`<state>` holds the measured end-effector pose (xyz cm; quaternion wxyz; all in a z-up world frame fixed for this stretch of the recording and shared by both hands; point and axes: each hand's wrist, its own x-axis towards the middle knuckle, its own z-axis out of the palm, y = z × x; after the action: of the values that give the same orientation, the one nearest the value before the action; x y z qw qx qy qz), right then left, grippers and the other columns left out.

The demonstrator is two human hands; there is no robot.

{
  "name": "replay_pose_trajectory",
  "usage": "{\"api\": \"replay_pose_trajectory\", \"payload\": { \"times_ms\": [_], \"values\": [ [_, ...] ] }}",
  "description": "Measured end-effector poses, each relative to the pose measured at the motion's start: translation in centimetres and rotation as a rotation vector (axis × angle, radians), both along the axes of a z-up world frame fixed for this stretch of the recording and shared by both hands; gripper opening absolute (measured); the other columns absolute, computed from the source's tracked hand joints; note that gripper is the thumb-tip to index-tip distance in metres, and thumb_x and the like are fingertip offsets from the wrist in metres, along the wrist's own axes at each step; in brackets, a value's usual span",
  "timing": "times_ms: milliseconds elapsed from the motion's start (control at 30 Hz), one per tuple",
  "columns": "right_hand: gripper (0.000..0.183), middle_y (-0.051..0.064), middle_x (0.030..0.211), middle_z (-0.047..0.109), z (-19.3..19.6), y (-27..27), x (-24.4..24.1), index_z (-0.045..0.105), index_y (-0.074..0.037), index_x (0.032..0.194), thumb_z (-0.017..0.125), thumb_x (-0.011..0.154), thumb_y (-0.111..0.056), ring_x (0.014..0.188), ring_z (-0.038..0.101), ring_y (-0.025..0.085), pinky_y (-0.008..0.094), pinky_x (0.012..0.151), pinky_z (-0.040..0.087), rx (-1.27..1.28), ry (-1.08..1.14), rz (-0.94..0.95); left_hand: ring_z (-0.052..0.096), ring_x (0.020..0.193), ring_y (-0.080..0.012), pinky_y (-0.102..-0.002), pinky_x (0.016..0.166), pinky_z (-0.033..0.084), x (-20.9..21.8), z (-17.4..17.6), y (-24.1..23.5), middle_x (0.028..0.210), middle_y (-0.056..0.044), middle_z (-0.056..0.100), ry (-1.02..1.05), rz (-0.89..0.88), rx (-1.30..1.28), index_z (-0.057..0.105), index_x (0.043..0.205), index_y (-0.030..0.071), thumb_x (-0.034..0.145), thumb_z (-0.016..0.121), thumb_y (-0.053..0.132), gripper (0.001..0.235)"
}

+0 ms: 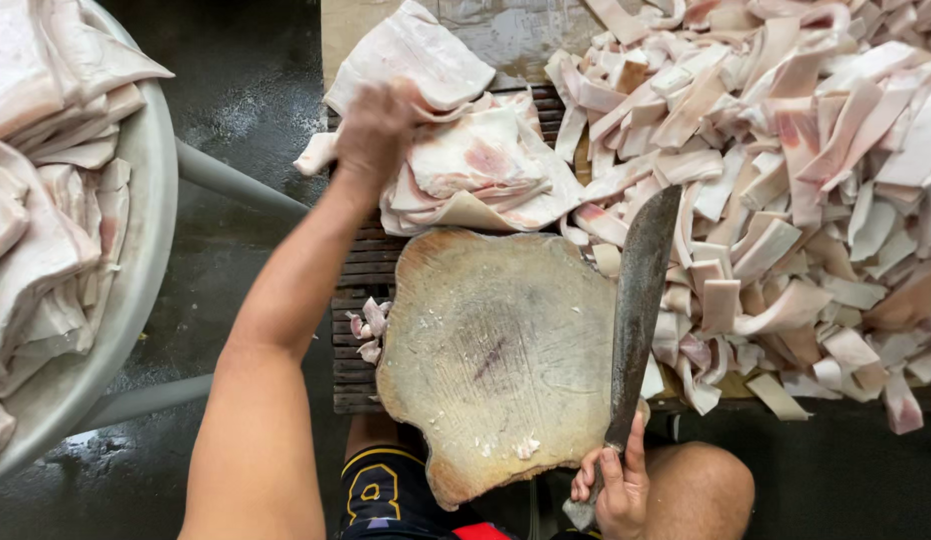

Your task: The person slices sheets of pork skin into thin strips using a large cleaver on a wooden block, handling several pieces and moving them to a pile.

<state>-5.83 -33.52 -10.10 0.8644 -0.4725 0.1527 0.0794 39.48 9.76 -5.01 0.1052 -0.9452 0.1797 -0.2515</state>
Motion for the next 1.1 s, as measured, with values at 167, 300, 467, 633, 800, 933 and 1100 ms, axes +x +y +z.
{"api": "replay_pose_trajectory", "payload": {
  "times_ms": [167, 300, 467, 633, 800, 933, 1100],
  "values": [
    [0.071, 0.009, 0.070, 0.053, 0.2, 0.3, 0.3, 0.015, -0.035, 0.164, 0.041, 0.103, -0.009, 0.050, 0.051, 0.013, 0.030, 0.047, 0.054, -0.038, 0.004, -0.009, 0.063, 0.117, -0.0399, -0.056, 0.101, 0.050, -2.6, -3.8, -7.1, 0.124, -0.016, 0.065, 0.480, -0.122, -0.174, 0.063, 0.128, 0.017, 0.087, 0.077, 0.048, 0.053],
    [0.070, 0.007, 0.068, 0.053, 0.3, 0.6, -0.3, 0.017, -0.032, 0.164, 0.043, 0.103, -0.009, 0.052, 0.051, 0.011, 0.028, 0.047, 0.053, -0.081, 0.000, -0.003, 0.066, 0.104, -0.0425, -0.051, 0.086, 0.053, -0.1, -1.2, -8.1, 0.132, -0.024, 0.060, 0.800, -0.072, -0.104, 0.052, 0.148, 0.012, 0.086, 0.073, 0.038, 0.071],
    [0.071, 0.005, 0.067, 0.051, 0.0, 0.9, -0.1, 0.023, -0.031, 0.163, 0.048, 0.101, -0.008, 0.050, 0.049, 0.011, 0.026, 0.045, 0.050, -0.064, -0.012, -0.001, 0.068, 0.104, -0.0357, -0.046, 0.090, 0.054, 2.7, -1.8, -8.5, 0.112, -0.019, 0.071, 0.811, -0.099, 0.013, 0.064, 0.130, 0.011, 0.086, 0.073, 0.034, 0.050],
    [0.071, 0.005, 0.065, 0.053, 1.0, 0.7, 0.1, 0.025, -0.031, 0.162, 0.051, 0.099, -0.009, 0.046, 0.050, 0.012, 0.026, 0.043, 0.048, -0.076, 0.097, 0.062, 0.072, 0.086, -0.0366, -0.048, 0.077, 0.057, 4.0, -4.3, -10.2, 0.091, -0.021, 0.074, 0.524, 0.023, -0.238, 0.079, 0.087, 0.007, 0.084, 0.069, 0.015, 0.013],
    [0.071, 0.005, 0.063, 0.051, 3.1, 0.7, 0.8, 0.024, -0.033, 0.162, 0.052, 0.100, -0.014, 0.042, 0.049, 0.012, 0.029, 0.040, 0.049, 0.001, 0.110, 0.104, 0.065, 0.073, -0.0325, -0.047, 0.069, 0.053, 1.7, 10.0, -10.3, 0.077, -0.023, 0.069, 0.731, 0.108, -0.827, 0.075, 0.086, 0.001, 0.093, 0.057, 0.016, 0.025],
    [0.074, 0.005, 0.061, 0.050, 4.6, -0.3, 1.4, 0.022, -0.039, 0.160, 0.052, 0.097, -0.015, 0.040, 0.048, 0.013, 0.031, 0.037, 0.048, 0.034, 0.206, 0.169, 0.058, 0.059, -0.0246, -0.038, 0.050, 0.047, -9.7, 20.7, -11.7, 0.069, -0.014, 0.064, 0.981, 0.287, -0.923, 0.075, 0.080, -0.004, 0.080, 0.072, 0.012, 0.017],
    [0.071, 0.006, 0.062, 0.053, 5.4, -1.0, -0.7, 0.017, -0.041, 0.161, 0.047, 0.099, -0.024, 0.039, 0.049, 0.015, 0.033, 0.037, 0.049, 0.095, 0.239, 0.182, 0.071, 0.064, -0.0193, -0.034, 0.055, 0.061, -20.4, 22.4, -11.4, 0.078, -0.010, 0.071, 1.352, 0.135, -1.790, 0.069, 0.093, -0.001, 0.072, 0.065, 0.001, 0.021]
  ]
}}
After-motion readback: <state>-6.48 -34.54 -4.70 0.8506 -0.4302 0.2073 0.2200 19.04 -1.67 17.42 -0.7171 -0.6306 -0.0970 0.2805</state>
